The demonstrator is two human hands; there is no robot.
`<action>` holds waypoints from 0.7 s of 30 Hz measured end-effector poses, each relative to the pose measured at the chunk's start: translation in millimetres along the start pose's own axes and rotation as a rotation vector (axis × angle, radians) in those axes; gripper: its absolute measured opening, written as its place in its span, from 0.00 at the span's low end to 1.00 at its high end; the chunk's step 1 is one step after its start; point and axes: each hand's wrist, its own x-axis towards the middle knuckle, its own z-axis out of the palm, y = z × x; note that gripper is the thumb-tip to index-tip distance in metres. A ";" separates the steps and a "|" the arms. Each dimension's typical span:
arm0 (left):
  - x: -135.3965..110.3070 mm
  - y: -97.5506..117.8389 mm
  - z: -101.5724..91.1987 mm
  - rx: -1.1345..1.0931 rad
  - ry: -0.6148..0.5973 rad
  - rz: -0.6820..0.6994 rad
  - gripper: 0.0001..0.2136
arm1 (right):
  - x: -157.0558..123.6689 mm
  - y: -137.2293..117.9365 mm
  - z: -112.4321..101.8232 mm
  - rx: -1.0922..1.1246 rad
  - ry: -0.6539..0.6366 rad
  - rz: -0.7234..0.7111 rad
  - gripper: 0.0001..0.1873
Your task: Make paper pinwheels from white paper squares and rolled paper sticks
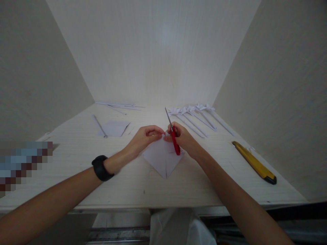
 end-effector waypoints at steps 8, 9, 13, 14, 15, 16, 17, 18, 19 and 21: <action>2.1 0.4 1.0 0.052 0.019 0.007 0.04 | 0.6 2.2 -1.2 -0.015 -0.007 -0.014 0.20; 2.4 0.2 1.1 0.047 0.020 0.002 0.04 | 0.9 2.5 -1.3 -0.017 -0.007 -0.018 0.20; 2.5 -0.3 2.3 -0.011 0.029 -0.021 0.05 | 1.2 2.5 -0.9 -0.021 -0.009 -0.021 0.20; 2.4 -0.4 2.6 -0.024 0.030 -0.026 0.05 | 1.0 2.2 -0.9 -0.021 -0.011 -0.019 0.20; 2.2 -0.3 2.8 -0.029 0.030 -0.030 0.05 | 0.8 1.9 -0.9 -0.020 -0.012 -0.017 0.20; 2.1 -0.3 3.0 -0.031 0.030 -0.034 0.05 | 0.5 1.4 -0.9 -0.019 -0.013 -0.015 0.20; 1.9 -0.2 3.1 -0.029 0.031 -0.036 0.05 | 0.2 1.0 -1.0 -0.019 -0.013 -0.012 0.20; 1.7 0.0 3.0 -0.026 0.033 -0.037 0.05 | -0.2 0.4 -1.0 -0.020 -0.013 -0.008 0.20; 1.5 0.3 2.8 -0.024 0.039 -0.039 0.05 | -0.7 -0.4 -0.9 -0.020 -0.014 -0.004 0.20; 1.1 1.1 2.1 -0.025 0.042 -0.047 0.05 | -2.0 -2.4 -0.5 -0.013 -0.014 0.006 0.19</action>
